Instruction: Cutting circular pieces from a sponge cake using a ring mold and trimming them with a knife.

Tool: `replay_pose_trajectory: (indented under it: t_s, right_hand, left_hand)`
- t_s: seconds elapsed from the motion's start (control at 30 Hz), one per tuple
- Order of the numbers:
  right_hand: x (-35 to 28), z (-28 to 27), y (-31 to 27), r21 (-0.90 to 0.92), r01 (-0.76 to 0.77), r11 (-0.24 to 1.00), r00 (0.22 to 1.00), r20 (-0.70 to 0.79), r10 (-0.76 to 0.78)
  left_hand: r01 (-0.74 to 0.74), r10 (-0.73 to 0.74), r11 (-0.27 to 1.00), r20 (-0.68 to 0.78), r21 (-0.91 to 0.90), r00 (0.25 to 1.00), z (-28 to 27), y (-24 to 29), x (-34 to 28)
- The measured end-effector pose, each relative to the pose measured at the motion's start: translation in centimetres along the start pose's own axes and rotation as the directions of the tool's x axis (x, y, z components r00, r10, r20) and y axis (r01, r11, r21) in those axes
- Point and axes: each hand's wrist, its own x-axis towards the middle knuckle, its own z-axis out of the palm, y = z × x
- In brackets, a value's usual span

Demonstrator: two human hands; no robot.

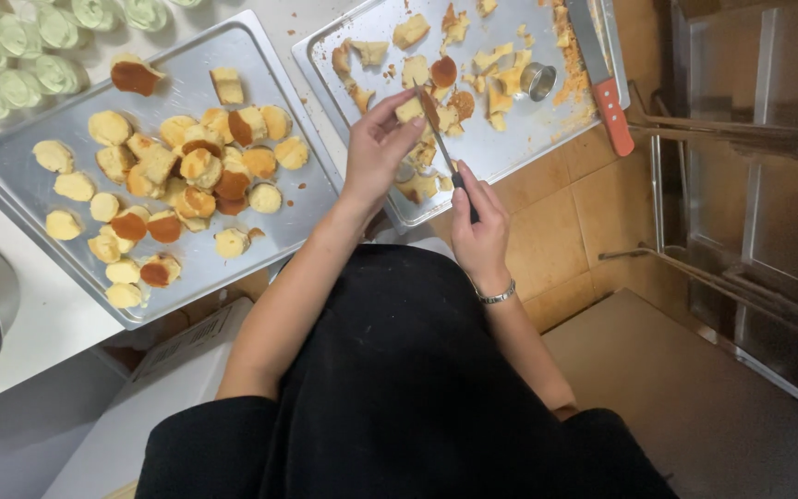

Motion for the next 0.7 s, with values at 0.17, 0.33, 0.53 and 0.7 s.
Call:
replay_pose_trajectory:
  t_s: [0.17,0.33,0.53,0.7]
  right_hand:
    - [0.7,0.1,1.0,0.033,-0.03,0.999,1.0,0.004,0.03]
    - [1.2,0.0,1.7,-0.004,-0.066,0.998,0.997,0.033,0.066]
    - [0.7,-0.2,3.0,0.007,-0.05,0.999,0.996,0.068,0.05]
    - [1.5,0.0,4.1,0.043,-0.052,0.998,0.997,0.066,0.049]
  left_hand:
    - [0.008,-0.009,1.0,0.025,0.022,1.0,0.8,-2.4,-0.2]
    - [0.053,-0.051,0.997,0.034,-0.064,0.998,1.1,-3.0,0.0]
    - [0.052,-0.051,0.996,0.012,-0.071,0.999,0.4,-3.7,0.7]
    - [0.101,-0.095,0.992,0.081,-0.078,0.992,1.0,-3.9,0.5]
